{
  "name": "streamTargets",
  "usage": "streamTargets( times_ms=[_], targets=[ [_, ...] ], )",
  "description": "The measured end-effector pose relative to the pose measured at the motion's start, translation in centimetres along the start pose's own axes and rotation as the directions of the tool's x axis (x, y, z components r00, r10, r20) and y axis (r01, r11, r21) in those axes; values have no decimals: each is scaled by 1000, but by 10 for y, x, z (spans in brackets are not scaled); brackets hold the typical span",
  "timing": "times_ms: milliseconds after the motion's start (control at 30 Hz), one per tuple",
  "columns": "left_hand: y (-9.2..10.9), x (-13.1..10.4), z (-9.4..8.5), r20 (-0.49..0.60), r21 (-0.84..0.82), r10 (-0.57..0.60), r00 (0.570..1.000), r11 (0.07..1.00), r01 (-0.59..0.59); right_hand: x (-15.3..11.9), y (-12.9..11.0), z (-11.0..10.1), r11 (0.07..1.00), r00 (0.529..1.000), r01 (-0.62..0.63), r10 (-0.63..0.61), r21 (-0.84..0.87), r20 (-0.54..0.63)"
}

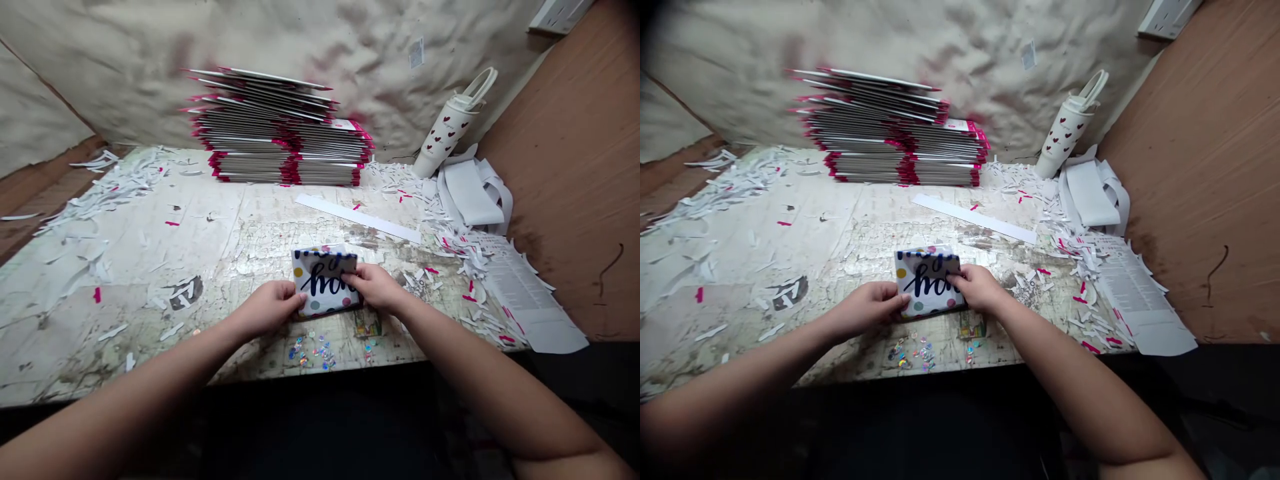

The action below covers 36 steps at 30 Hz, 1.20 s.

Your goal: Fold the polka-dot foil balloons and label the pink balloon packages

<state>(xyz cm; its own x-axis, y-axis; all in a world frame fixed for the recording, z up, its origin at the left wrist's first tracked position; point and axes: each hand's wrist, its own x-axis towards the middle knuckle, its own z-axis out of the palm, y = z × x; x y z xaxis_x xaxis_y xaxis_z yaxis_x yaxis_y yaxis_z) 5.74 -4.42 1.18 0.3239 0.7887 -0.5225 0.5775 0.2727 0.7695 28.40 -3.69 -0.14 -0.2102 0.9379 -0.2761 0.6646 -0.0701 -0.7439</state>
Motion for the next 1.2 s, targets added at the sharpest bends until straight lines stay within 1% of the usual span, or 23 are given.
streamTargets(
  times_ms=[67,133,200,233,267,300,333,367,433,500,600,667,733,767,833,900,967,1033,1067,1100,1133,1167,1200],
  targets=[
    [6,13,-6,57,-160,-152,987,974,159,13,-5,1,992,992,-103,97,-74,-77],
    [9,20,-9,87,-215,-216,973,949,230,17,-9,3,982,977,-144,122,-123,-173],
    [10,23,-9,95,-238,-244,965,936,260,15,-15,6,968,953,-114,43,-222,-299],
    [11,23,-8,98,-254,-258,961,927,275,13,-17,9,951,943,-47,-59,-305,-329],
    [12,23,-7,99,-269,-269,958,920,286,12,-20,13,915,931,48,-186,-401,-313],
    [13,22,-6,97,-283,-278,956,913,295,11,-23,17,857,917,153,-309,-491,-254],
    [15,22,-6,95,-295,-288,953,906,303,11,-25,22,795,904,250,-396,-553,-162],
    [16,21,-8,93,-305,-297,950,900,311,12,-26,27,751,900,319,-431,-578,-64],
    [18,18,-16,87,-312,-307,948,895,319,17,-26,35,733,916,357,-396,-579,63],
    [18,11,-31,47,-337,-287,957,897,286,23,-24,40,758,937,335,-333,-560,109],
    [13,-2,-55,-1,-486,-301,953,833,263,27,-22,41,784,949,302,-300,-543,95],
    [12,-9,-60,84,-571,-371,925,743,350,27,-21,41,794,948,303,-306,-527,84],
    [15,-9,-54,174,-572,-399,900,703,422,29,-23,43,801,944,316,-321,-509,81],
    [19,-8,-47,191,-555,-393,900,713,429,30,-25,44,805,943,320,-324,-500,82],
    [29,-2,-28,160,-491,-366,917,776,396,30,-29,43,819,944,319,-321,-476,80],
    [40,4,-11,100,-408,-304,947,856,318,22,-29,31,834,942,321,-330,-448,61],
    [47,11,-3,69,-387,-243,968,888,250,1,-18,5,836,934,311,-357,-452,-17],
    [47,17,-5,55,-442,-235,971,866,234,-33,11,-36,845,924,188,-325,-501,-202],
    [45,20,-9,39,-477,-249,968,846,237,-52,33,-59,861,901,26,-240,-508,-361],
    [41,23,-13,25,-506,-260,965,829,236,-72,59,-82,865,852,-180,-101,-468,-513],
    [37,24,-18,10,-525,-255,967,821,222,-92,86,-103,834,775,-392,72,-387,-628],
    [33,25,-21,-1,-537,-239,971,819,201,-109,113,-121,765,695,-570,254,-299,-673],
    [29,26,-24,-3,-543,-215,977,820,179,-124,137,-134,677,625,-694,399,-244,-671]
  ],
)
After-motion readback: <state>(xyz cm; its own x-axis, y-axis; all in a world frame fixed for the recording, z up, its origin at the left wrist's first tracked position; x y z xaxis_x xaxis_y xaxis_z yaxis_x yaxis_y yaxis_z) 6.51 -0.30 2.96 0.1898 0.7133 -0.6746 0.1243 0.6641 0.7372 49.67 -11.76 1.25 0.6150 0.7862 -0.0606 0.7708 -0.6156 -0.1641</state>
